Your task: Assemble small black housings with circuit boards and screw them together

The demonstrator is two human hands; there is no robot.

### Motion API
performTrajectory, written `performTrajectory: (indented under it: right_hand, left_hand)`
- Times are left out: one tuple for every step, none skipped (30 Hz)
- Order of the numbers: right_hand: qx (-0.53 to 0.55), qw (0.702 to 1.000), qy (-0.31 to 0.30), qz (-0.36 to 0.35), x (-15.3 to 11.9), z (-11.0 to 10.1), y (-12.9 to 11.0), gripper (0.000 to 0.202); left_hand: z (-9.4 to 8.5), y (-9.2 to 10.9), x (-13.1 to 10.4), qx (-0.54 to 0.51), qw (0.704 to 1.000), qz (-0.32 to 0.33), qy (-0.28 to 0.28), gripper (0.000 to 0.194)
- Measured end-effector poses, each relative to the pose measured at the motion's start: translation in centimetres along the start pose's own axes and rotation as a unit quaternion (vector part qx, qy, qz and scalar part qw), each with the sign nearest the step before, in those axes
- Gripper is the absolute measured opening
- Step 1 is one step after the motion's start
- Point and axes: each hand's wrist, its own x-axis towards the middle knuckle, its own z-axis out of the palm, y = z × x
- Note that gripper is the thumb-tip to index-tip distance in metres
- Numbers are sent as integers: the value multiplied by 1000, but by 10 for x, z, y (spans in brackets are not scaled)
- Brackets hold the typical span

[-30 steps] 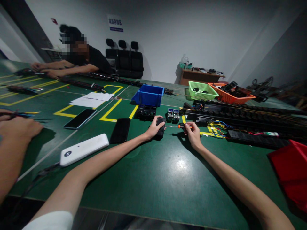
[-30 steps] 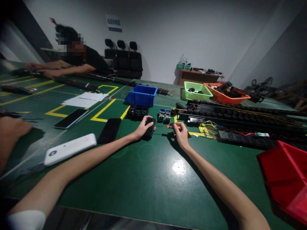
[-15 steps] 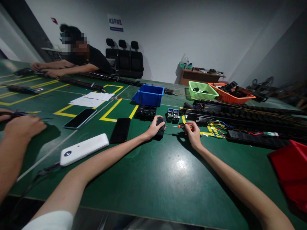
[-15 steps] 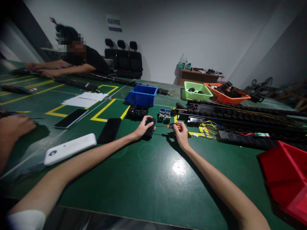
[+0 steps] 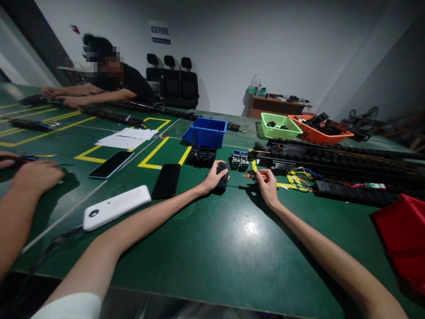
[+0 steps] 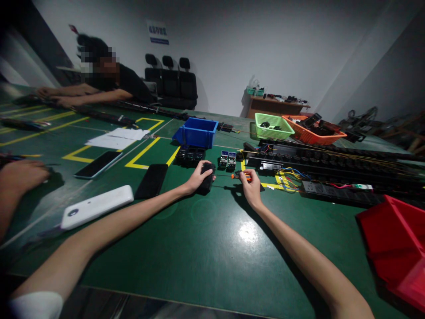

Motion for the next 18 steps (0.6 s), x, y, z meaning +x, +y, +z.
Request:
performTrajectory:
  right_hand:
    - [7, 1000, -3, 1, 0, 0, 0, 28]
    - [16, 1000, -3, 1, 0, 0, 0, 27]
    - [24, 1000, -2, -1, -1, 0, 0, 27]
    - [31, 1000, 1, -4, -1, 0, 0, 27]
    - [36, 999, 5, -8, -1, -1, 0, 28]
    - [40, 999, 8, -11, -1, -1, -1, 28]
    - [43, 999, 10, -14, -1, -1, -1, 29]
    - [46, 999, 10, -15, -1, -1, -1, 29]
    - [48, 999, 10, -15, -1, -1, -1, 29]
    - [49, 999, 10, -16, -1, -1, 0, 29]
    - [49, 999, 8, -16, -1, -1, 0, 27]
    - [48, 999, 5, -17, -1, -1, 0, 26]
    - [48, 999, 1, -16, -1, -1, 0, 24]
    - [47, 999, -4, -13, -1, -1, 1, 23]
    - [46, 999, -9, -8, 0, -1, 1, 22]
    - [45, 999, -12, -1, 0, -1, 1, 23]
    - [43, 999, -13, 6, 0, 0, 1, 24]
    - [40, 999, -13, 13, 0, 0, 1, 26]
  left_hand:
    - [0, 0, 0, 1, 1000, 0, 0, 44]
    - [0, 1, 0, 1, 1000, -1, 0, 45]
    - [1, 1, 0, 0, 1000, -2, 0, 45]
    - [1, 2, -1, -1, 1000, -3, 0, 45]
    - [1, 2, -1, -2, 1000, -4, 1, 45]
    - [1, 2, -1, -3, 1000, -4, 1, 45]
    - [1, 3, -1, -5, 1000, -4, 2, 45]
    - [1, 3, -1, -6, 1000, -4, 2, 45]
    - [1, 2, -1, -7, 1000, -4, 1, 45]
    - [1, 2, -1, -7, 1000, -4, 0, 45]
    - [1, 2, -1, -7, 1000, -5, 0, 45]
    - [1, 1, -1, -7, 1000, -5, -1, 45]
    - [0, 1, -1, -6, 1000, -5, -1, 45]
    - [0, 1, -1, -7, 1000, -6, -1, 45]
    - [0, 0, 0, -8, 1000, -7, -1, 45]
    - [0, 0, 0, -9, 1000, -7, -1, 45]
    - [0, 0, 0, -11, 1000, -7, -1, 46]
    - [0, 0, 0, -13, 1000, -6, -1, 46]
